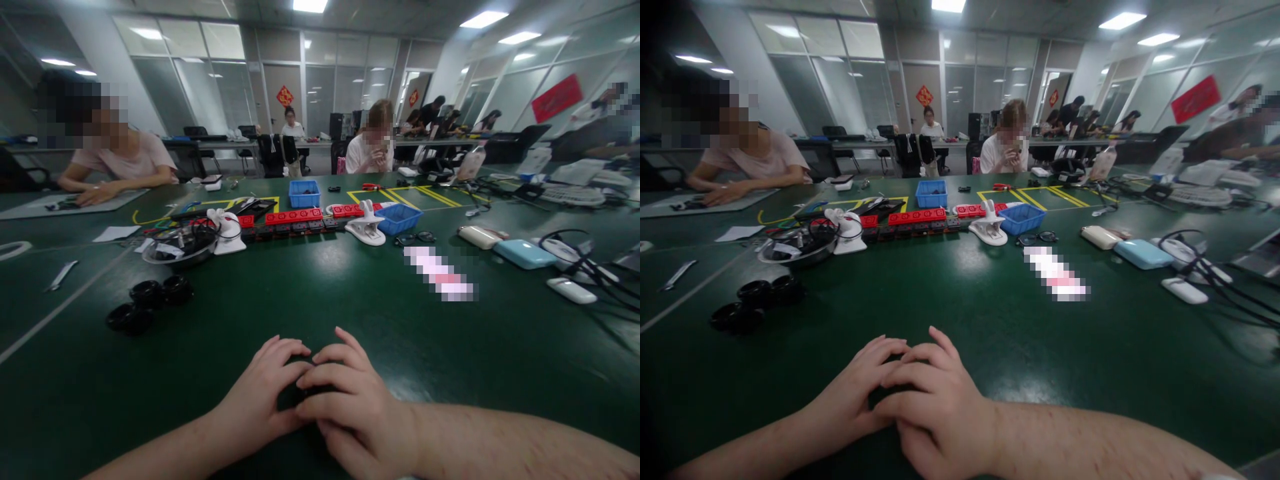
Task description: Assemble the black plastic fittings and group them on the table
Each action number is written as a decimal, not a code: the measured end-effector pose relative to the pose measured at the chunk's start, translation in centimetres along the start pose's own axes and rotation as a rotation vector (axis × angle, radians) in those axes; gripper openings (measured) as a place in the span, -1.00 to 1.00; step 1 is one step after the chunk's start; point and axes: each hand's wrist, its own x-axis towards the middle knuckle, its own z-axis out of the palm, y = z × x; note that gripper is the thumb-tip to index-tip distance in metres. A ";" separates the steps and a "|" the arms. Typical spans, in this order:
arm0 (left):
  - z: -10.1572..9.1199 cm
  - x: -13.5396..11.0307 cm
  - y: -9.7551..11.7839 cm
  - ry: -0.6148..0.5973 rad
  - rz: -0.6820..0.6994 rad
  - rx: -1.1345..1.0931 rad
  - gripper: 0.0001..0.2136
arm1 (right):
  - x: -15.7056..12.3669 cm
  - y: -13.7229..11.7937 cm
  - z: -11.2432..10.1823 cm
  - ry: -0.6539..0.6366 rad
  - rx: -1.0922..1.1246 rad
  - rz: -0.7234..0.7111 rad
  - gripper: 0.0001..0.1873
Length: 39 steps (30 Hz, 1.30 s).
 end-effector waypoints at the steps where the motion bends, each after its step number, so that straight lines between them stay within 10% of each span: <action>1: 0.0 0.0 0.0 0.002 0.001 -0.004 -0.59 | 0.1 -0.1 -0.1 0.024 0.002 0.031 -0.69; 12: -0.4 0.0 0.2 -0.033 -0.009 -0.002 -0.63 | 0.2 1.1 1.3 0.009 0.022 0.278 -0.59; 39: -0.3 0.1 0.5 0.012 -0.005 -0.017 -0.70 | 1.1 0.4 0.4 -0.303 0.049 0.146 -0.75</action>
